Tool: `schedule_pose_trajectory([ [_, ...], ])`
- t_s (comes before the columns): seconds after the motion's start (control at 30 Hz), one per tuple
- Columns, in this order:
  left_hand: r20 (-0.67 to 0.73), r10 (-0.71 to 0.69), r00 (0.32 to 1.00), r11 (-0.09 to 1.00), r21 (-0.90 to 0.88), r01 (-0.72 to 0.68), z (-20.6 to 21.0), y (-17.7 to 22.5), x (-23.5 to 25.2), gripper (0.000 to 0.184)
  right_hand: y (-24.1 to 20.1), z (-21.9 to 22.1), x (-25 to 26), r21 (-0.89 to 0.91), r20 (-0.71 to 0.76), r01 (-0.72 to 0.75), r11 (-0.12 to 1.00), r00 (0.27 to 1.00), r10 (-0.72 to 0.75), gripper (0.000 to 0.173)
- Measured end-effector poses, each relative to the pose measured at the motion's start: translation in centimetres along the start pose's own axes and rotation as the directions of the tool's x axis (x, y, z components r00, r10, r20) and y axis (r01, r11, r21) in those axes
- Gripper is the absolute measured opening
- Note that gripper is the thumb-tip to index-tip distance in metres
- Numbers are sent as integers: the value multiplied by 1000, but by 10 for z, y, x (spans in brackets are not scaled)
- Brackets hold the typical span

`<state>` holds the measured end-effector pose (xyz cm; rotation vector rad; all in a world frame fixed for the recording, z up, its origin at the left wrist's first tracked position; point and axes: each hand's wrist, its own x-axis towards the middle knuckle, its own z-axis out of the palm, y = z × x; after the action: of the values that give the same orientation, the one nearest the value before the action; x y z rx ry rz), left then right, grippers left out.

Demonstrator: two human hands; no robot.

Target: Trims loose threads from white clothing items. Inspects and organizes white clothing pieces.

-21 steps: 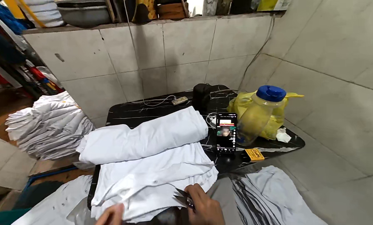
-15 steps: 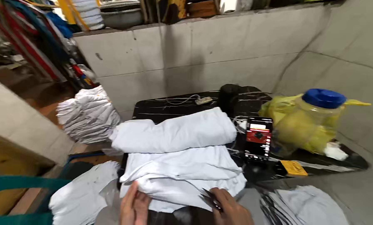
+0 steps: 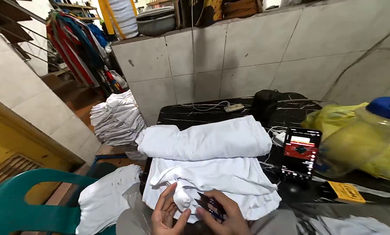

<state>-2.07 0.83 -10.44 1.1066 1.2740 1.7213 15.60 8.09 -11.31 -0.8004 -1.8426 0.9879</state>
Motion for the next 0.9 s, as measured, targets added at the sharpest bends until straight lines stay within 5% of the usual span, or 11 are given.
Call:
schedule_pose_trajectory([
  [0.13,-12,82,997,993,89,-81,4,-6,-4,69,5,26,12,85,-43,111,990,993,-108,30],
  [0.23,-26,153,988,977,158,-147,5,-11,-8,60,-3,35,11,-147,-81,152,977,983,-166,15],
  [0.33,-20,226,974,936,281,-211,3,-18,-13,47,-14,33,7,-302,-29,109,947,992,-123,19],
  [0.5,88,398,913,824,404,-398,-5,-36,-11,19,-25,25,-3,-244,50,97,965,995,-88,17],
  [0.7,129,498,858,768,394,-505,-7,-39,-6,7,-31,18,-11,-120,129,88,989,989,-73,10],
  [0.9,61,429,901,868,248,-430,-13,-35,-3,6,-15,12,-13,-204,77,75,976,995,-61,27],
])
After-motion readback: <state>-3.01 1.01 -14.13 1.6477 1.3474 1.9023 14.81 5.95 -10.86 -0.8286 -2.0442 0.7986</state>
